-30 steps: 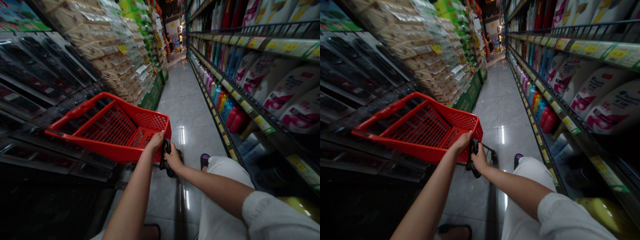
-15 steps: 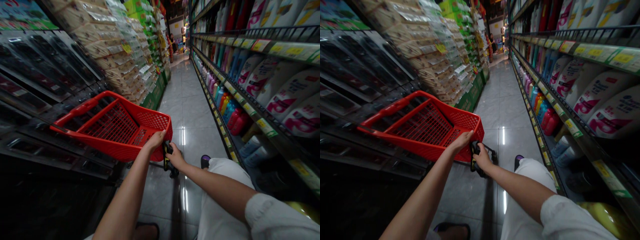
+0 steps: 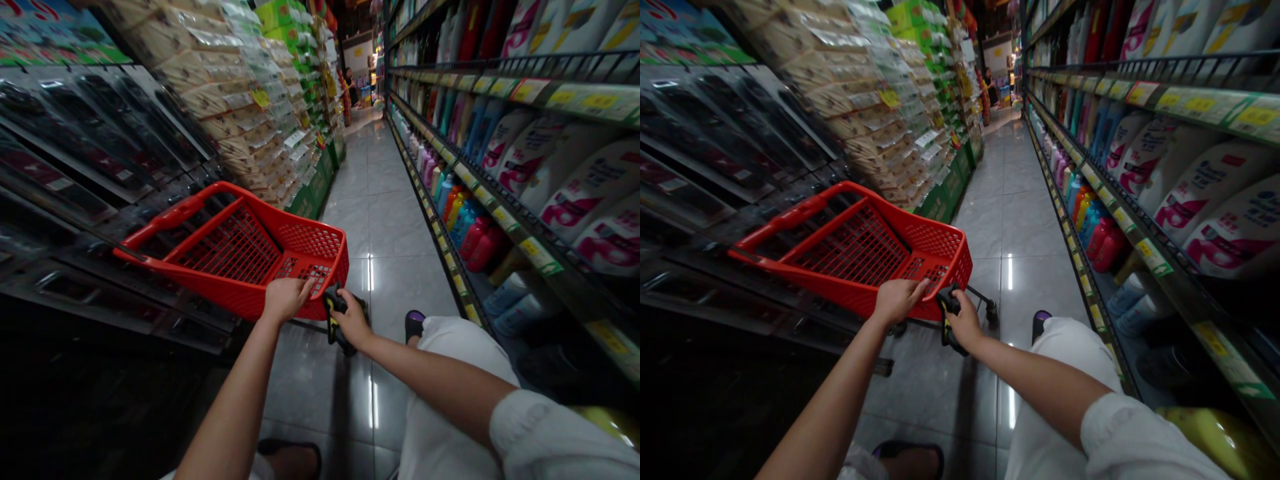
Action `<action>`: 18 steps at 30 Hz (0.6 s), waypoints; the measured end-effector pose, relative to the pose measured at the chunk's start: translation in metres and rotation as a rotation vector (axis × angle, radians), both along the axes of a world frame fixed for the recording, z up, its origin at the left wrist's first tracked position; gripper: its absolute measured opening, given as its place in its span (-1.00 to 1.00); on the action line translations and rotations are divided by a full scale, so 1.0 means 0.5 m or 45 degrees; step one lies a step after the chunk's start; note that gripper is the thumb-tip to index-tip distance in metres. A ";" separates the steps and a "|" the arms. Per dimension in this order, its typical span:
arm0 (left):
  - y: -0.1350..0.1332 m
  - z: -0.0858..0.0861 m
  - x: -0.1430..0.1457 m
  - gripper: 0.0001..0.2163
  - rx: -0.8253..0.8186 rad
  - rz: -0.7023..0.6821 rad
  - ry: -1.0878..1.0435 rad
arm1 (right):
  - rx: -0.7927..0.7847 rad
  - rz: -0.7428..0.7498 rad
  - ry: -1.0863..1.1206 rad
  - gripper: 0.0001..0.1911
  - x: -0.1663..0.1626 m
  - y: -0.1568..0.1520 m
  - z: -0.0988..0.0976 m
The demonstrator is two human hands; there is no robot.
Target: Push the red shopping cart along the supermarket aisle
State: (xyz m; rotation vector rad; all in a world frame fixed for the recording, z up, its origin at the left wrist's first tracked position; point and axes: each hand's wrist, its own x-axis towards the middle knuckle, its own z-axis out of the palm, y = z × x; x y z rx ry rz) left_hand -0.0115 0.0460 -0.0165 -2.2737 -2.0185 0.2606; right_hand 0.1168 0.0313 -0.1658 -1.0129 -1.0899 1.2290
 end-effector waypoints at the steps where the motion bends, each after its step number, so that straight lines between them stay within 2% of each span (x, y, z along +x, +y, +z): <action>1: 0.001 -0.001 -0.001 -0.37 -0.002 -0.029 -0.014 | -0.017 -0.046 -0.003 -0.63 0.009 0.018 0.006; 4: 0.005 -0.001 0.000 -0.44 0.002 -0.078 -0.042 | 0.001 -0.227 -0.034 -0.61 0.031 0.071 0.025; 6: 0.007 0.000 0.006 -0.48 -0.001 -0.076 -0.047 | 0.071 -0.273 -0.083 -0.60 0.034 0.073 0.031; 8: 0.010 0.000 0.012 -0.49 -0.014 -0.069 -0.037 | 0.159 -0.223 -0.142 -0.60 0.030 0.044 0.029; 10: 0.012 -0.001 0.016 -0.49 -0.023 -0.061 -0.015 | 0.247 -0.097 -0.189 -0.59 0.026 0.012 0.024; 12: 0.013 -0.003 0.019 -0.49 -0.018 -0.055 0.005 | 0.289 -0.018 -0.198 -0.60 0.030 0.006 0.020; 18: 0.013 -0.007 0.031 -0.53 0.029 -0.046 0.001 | 0.058 -0.281 -0.051 -0.62 0.052 0.102 0.021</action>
